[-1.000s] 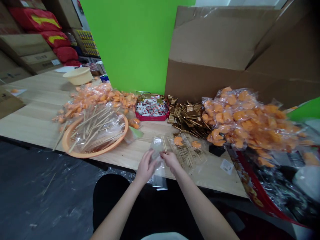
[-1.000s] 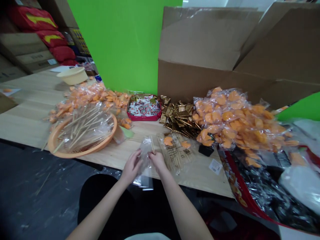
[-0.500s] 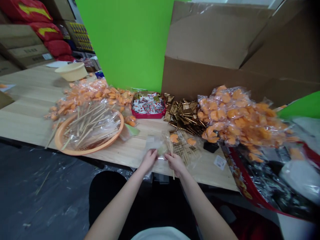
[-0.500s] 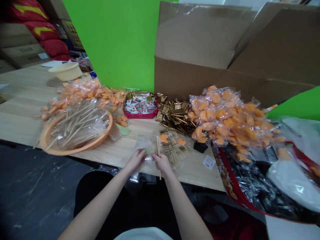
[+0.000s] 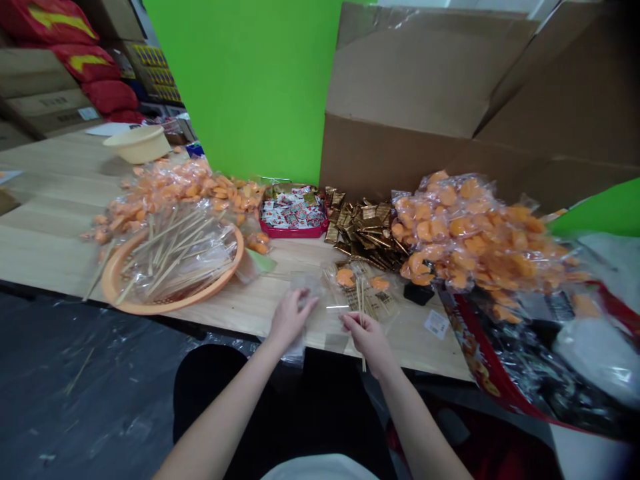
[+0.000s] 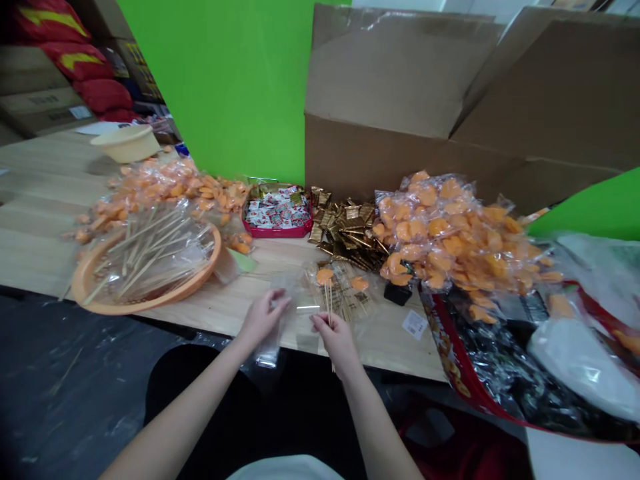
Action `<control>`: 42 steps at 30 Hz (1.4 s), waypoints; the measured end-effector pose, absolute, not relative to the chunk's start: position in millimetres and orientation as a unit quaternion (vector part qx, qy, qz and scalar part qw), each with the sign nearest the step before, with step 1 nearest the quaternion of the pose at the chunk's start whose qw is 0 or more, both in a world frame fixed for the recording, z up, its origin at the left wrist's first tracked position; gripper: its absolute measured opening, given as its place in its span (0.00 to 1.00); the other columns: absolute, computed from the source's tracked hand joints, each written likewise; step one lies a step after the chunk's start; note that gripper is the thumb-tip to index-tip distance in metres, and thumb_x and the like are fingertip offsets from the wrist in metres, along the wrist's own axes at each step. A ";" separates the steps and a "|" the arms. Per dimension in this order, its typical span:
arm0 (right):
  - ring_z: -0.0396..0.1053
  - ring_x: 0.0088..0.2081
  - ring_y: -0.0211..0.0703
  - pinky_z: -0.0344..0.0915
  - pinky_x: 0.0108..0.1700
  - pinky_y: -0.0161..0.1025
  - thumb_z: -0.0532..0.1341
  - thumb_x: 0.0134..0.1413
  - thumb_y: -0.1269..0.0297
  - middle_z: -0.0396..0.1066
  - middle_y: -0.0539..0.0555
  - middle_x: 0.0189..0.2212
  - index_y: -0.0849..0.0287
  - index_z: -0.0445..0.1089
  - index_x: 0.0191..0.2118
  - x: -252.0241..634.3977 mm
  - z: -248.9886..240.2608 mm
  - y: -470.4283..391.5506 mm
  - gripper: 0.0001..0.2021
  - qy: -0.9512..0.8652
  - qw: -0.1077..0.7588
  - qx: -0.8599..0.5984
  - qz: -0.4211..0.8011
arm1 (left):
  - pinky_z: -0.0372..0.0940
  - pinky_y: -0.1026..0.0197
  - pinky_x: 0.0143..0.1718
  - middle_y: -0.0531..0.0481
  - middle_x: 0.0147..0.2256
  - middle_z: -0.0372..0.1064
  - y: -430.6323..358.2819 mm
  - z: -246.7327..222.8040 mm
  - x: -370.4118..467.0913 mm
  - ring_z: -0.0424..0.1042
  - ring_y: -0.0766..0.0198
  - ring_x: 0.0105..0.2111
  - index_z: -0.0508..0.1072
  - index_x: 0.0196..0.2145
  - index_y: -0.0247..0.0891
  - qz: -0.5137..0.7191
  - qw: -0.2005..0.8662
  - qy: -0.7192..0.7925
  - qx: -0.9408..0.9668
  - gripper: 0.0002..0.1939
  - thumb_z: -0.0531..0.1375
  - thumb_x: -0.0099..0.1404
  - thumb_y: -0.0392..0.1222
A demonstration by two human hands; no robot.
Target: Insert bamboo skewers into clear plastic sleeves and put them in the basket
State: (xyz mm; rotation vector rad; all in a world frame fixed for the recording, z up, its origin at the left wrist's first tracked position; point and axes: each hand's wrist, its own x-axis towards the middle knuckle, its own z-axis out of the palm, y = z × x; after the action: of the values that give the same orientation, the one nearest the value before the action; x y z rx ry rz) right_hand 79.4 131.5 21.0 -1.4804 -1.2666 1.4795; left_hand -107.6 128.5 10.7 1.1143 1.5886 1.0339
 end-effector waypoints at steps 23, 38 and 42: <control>0.50 0.12 0.29 0.48 0.14 0.28 0.51 0.59 0.52 0.52 0.42 0.11 0.58 0.62 0.26 89.2 128.4 123.2 0.17 -0.555 0.514 -0.364 0.544 | 0.67 0.56 0.43 0.44 0.34 0.76 51.9 92.6 -73.1 0.75 0.59 0.34 0.72 0.42 0.33 0.429 0.752 0.414 0.281 0.19 0.66 0.52 0.40; 0.43 0.11 0.28 0.44 0.11 0.26 0.52 0.55 0.47 0.47 0.40 0.10 0.57 0.59 0.24 93.2 115.8 130.4 0.19 -0.439 0.455 -0.369 0.681 | 0.65 0.54 0.44 0.40 0.39 0.74 56.1 92.4 -86.0 0.75 0.57 0.36 0.72 0.45 0.34 0.363 0.792 0.349 0.347 0.20 0.64 0.54 0.39; 0.47 0.11 0.29 0.46 0.13 0.28 0.52 0.56 0.48 0.51 0.42 0.11 0.58 0.61 0.25 93.0 110.5 126.5 0.19 -0.511 0.443 -0.357 0.645 | 0.65 0.54 0.44 0.39 0.39 0.74 57.8 90.9 -85.8 0.75 0.58 0.36 0.71 0.46 0.35 0.348 0.803 0.347 0.338 0.19 0.64 0.55 0.39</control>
State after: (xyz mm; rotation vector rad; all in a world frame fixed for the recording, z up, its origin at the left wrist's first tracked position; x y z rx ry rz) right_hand 93.0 126.5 110.5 -0.8859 -1.2671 1.5994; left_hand -85.8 57.8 90.9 0.7237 0.7439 0.7453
